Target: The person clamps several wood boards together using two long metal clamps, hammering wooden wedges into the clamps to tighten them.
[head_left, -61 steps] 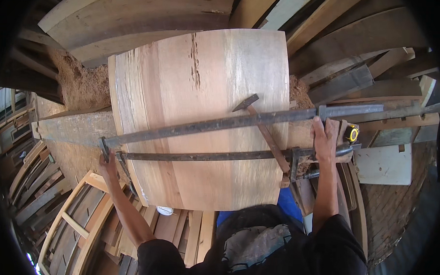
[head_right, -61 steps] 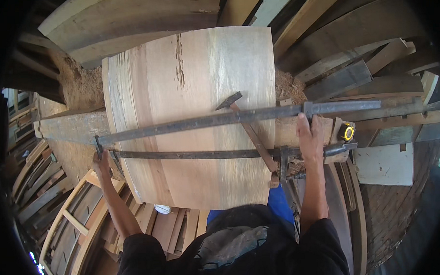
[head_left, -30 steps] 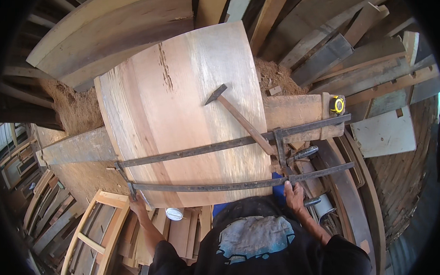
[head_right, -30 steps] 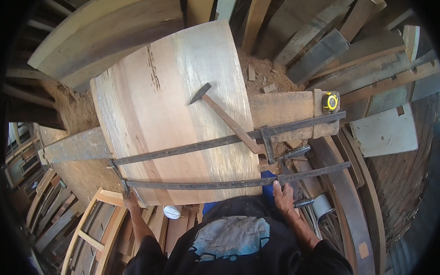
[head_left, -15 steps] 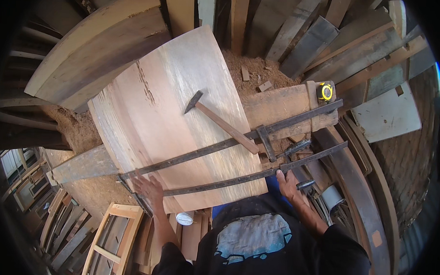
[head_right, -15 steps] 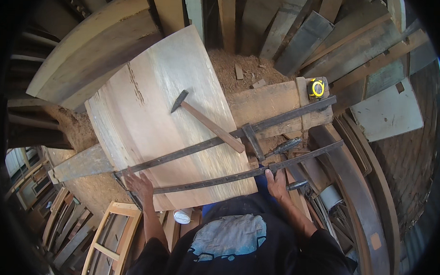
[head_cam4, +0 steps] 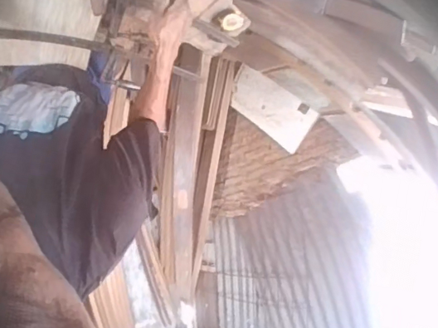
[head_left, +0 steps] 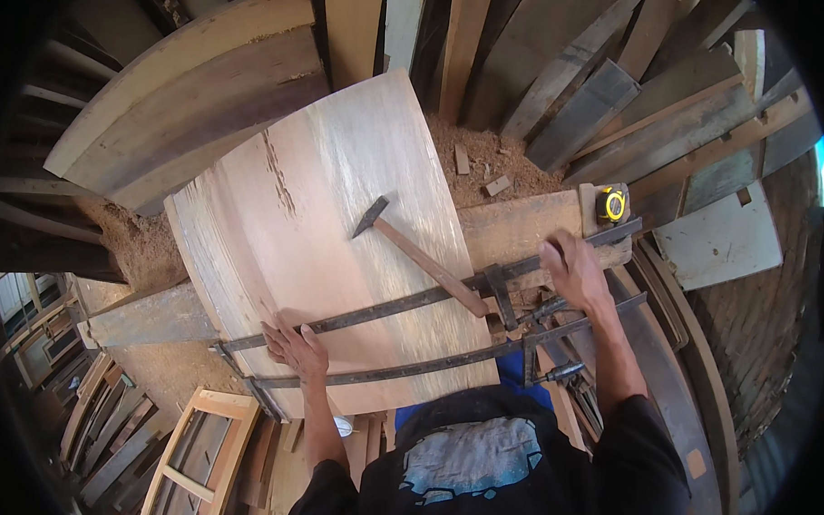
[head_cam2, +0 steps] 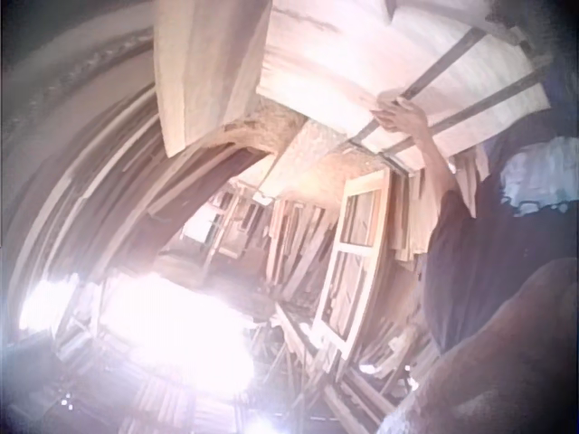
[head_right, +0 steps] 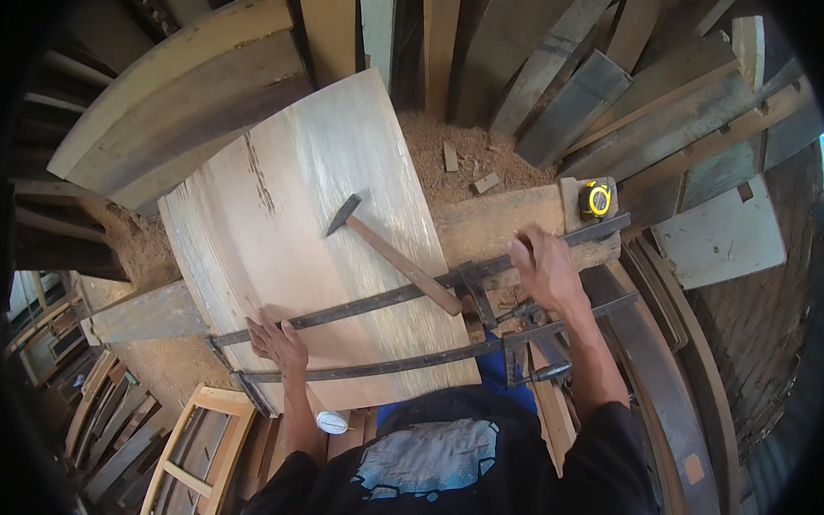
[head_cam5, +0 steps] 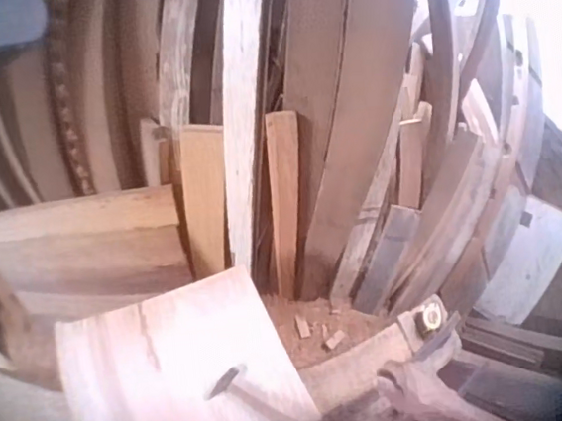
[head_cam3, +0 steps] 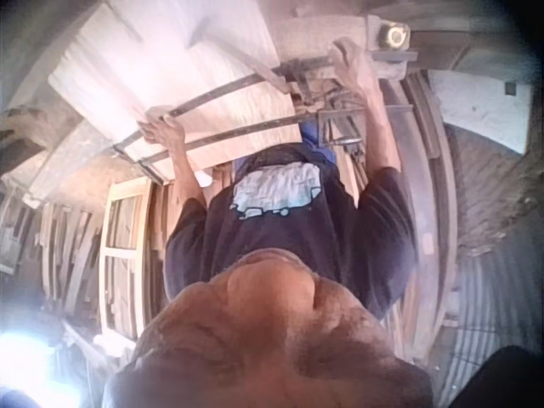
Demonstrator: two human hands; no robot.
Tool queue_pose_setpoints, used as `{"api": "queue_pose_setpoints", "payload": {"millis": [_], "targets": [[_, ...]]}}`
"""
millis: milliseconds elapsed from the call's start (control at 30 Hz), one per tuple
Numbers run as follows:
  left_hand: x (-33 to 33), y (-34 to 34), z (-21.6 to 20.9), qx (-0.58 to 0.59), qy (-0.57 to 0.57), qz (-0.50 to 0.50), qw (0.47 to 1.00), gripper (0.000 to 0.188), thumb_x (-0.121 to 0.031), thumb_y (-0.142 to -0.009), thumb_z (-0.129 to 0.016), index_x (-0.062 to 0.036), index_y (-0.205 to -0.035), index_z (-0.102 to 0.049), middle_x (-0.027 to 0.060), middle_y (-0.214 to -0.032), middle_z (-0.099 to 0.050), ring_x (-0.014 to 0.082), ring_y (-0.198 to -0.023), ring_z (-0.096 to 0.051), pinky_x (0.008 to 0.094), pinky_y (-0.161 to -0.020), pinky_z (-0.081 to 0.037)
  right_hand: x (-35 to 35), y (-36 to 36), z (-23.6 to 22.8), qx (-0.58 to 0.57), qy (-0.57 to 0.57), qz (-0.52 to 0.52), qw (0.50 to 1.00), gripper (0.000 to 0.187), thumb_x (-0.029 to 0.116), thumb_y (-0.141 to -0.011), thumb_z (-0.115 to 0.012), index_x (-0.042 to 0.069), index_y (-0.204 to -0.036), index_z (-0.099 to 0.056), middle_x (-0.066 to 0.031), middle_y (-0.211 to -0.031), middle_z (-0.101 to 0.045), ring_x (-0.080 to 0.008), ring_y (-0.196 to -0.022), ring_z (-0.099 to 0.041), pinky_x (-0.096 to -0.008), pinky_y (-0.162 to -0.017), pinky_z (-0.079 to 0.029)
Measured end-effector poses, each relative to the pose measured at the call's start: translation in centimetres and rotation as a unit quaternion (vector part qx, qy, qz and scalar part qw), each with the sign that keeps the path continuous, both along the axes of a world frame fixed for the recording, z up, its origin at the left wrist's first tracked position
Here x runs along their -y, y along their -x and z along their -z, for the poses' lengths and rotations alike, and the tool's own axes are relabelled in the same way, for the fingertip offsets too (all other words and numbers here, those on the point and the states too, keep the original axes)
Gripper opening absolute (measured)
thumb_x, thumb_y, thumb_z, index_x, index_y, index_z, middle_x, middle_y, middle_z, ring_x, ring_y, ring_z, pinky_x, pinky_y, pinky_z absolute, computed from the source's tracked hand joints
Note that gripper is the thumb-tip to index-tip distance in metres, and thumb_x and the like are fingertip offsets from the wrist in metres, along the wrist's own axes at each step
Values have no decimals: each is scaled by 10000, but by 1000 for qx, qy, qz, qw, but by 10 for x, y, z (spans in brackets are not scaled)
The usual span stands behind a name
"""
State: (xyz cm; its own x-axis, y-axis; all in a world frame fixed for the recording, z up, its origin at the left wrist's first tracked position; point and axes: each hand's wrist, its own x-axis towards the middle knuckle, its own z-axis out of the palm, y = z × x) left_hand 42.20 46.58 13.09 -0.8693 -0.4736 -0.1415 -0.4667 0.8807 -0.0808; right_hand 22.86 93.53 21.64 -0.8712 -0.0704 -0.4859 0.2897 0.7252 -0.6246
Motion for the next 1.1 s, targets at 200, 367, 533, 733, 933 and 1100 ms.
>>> {"api": "queue_pose_setpoints", "payload": {"millis": [200,367,533,733,933,1100], "targets": [[-15,61,9,-46,-67,73,994,648,-402,-967,-364,13,-1455,-275,337,-1500,-229,509,-1346,-253,585,-1098,-176,42,160,128,36,-148,-180,972,347,308,-896,-575,27,-1089,-646,-232,-1045,-667,-392,-1014,-631,-470,-867,-503],[-19,66,6,-38,-42,61,997,654,-365,-947,-387,36,-1450,-272,317,-1490,-262,485,-1341,-272,565,-1099,-187,70,207,281,122,-193,-387,893,393,289,-864,-600,79,-1195,-633,-192,-1164,-644,-361,-1108,-602,-439,-943,-476],[-10,67,17,-15,-47,93,994,650,-343,-952,-370,69,-1444,-265,314,-1492,-257,464,-1359,-257,562,-1107,-180,51,206,405,97,-125,-507,847,416,291,-803,-616,-10,-1086,-669,-218,-1115,-661,-371,-1021,-648,-456,-867,-525],[-2,66,20,20,-63,51,996,727,-476,-968,-309,42,-1471,-233,277,-1533,-205,409,-1415,-172,534,-1116,-150,60,196,387,438,-141,-322,827,321,327,-917,-557,26,-1020,-604,-135,-690,-624,-245,-576,-640,-416,-536,-531],[-2,72,28,9,-96,24,995,753,-523,-945,-318,12,-1468,-235,302,-1497,-226,416,-1409,-173,568,-1112,-173,62,173,435,373,-231,-407,801,310,301,-905,-573,29,-1051,-602,-144,-776,-630,-259,-670,-636,-414,-605,-517],[2,77,34,3,-106,17,994,746,-518,-950,-319,20,-1462,-246,302,-1496,-236,420,-1408,-188,564,-1110,-171,72,174,475,311,-278,-462,782,307,280,-896,-587,32,-1077,-602,-152,-847,-635,-271,-749,-632,-412,-662,-506]]}}
